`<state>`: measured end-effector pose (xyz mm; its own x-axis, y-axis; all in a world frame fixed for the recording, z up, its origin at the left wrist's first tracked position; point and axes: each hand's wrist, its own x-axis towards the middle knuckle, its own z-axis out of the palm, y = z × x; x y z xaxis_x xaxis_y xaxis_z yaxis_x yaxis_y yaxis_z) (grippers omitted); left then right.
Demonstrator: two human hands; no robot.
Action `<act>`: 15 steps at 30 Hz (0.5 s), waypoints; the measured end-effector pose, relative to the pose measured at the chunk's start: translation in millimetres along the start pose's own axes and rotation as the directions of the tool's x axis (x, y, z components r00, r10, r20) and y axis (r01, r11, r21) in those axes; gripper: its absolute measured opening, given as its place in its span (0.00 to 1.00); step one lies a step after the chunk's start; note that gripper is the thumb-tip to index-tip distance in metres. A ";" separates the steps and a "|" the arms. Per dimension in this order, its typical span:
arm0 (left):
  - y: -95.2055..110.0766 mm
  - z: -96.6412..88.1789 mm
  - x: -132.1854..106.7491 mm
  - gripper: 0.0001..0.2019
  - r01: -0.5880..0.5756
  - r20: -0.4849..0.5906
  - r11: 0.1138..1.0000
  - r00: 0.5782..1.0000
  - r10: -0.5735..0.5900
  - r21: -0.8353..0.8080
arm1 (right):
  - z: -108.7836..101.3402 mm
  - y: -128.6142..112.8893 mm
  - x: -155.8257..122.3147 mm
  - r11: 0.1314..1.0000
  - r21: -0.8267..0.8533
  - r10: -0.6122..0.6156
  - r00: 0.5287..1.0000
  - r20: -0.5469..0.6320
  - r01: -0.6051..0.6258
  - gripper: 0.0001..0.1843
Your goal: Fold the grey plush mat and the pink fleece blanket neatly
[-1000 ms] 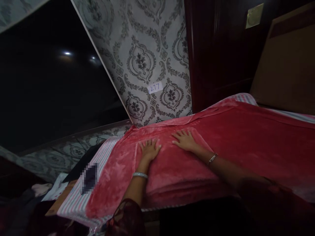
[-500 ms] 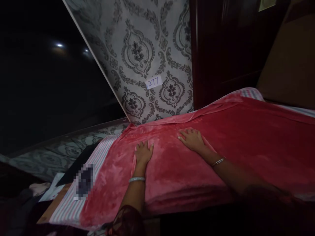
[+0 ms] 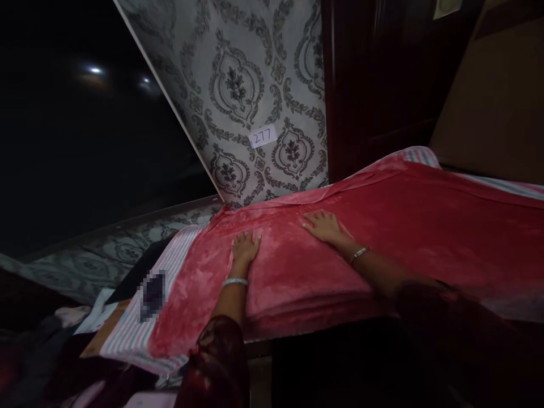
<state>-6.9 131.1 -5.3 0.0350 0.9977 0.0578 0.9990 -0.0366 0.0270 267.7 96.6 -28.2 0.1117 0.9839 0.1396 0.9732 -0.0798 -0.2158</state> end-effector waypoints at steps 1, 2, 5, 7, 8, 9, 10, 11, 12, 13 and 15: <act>1.3 -7.8 -2.8 0.35 0.003 0.028 1.000 1.000 -0.003 -0.006 | -6.0 -0.1 -2.6 1.000 0.014 -0.002 0.999 0.037 0.002 0.33; 3.2 -15.7 -8.1 0.35 -0.004 0.039 1.000 0.999 0.004 -0.006 | -11.4 -0.5 -7.3 1.000 0.025 -0.012 0.998 0.058 0.011 0.34; 11.7 -33.3 -41.4 0.34 -0.116 -0.007 0.993 0.993 0.116 0.012 | -18.9 -4.6 -36.4 0.991 0.062 -0.123 0.992 0.034 0.121 0.37; 18.2 -33.8 -73.1 0.33 -0.228 -0.037 0.973 0.973 0.229 0.024 | -15.0 -9.3 -64.3 0.966 0.085 -0.244 0.970 0.008 0.243 0.37; 21.0 -30.1 -88.8 0.33 -0.274 -0.038 0.961 0.961 0.275 0.026 | -11.0 -11.7 -78.4 0.952 0.090 -0.293 0.956 0.002 0.291 0.37; 23.3 -24.3 -102.9 0.34 -0.304 -0.030 0.952 0.952 0.304 0.025 | -6.4 -14.1 -91.1 0.943 0.091 -0.323 0.947 0.005 0.321 0.37; 25.1 -16.9 -114.7 0.34 -0.318 -0.013 0.948 0.948 0.318 0.020 | -1.6 -16.2 -101.9 0.939 0.088 -0.334 0.942 0.015 0.332 0.37; 26.3 -8.7 -123.7 0.34 -0.319 0.006 0.948 0.948 0.319 0.013 | 3.0 -18.0 -110.4 0.941 0.084 -0.330 0.943 0.030 0.327 0.37; 27.0 -0.4 -129.9 0.34 -0.313 0.022 0.950 0.950 0.313 0.006 | 6.9 -19.3 -116.4 0.947 0.078 -0.317 0.947 0.044 0.313 0.36; 27.2 7.2 -133.5 0.35 -0.304 0.034 0.953 0.952 0.304 0.001 | 10.0 -20.3 -120.1 0.952 0.071 -0.303 0.952 0.053 0.299 0.36; 27.1 19.0 -135.2 0.35 -0.291 0.048 0.957 0.956 0.291 -0.003 | 14.3 -21.1 -122.6 0.955 0.054 -0.294 0.954 0.058 0.291 0.36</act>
<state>16.0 -3.7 -31.3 0.3254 0.9454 0.0154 0.9454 -0.3256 0.0121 230.6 -20.0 -54.5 -0.1907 0.9715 0.1409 0.9512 0.2184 -0.2178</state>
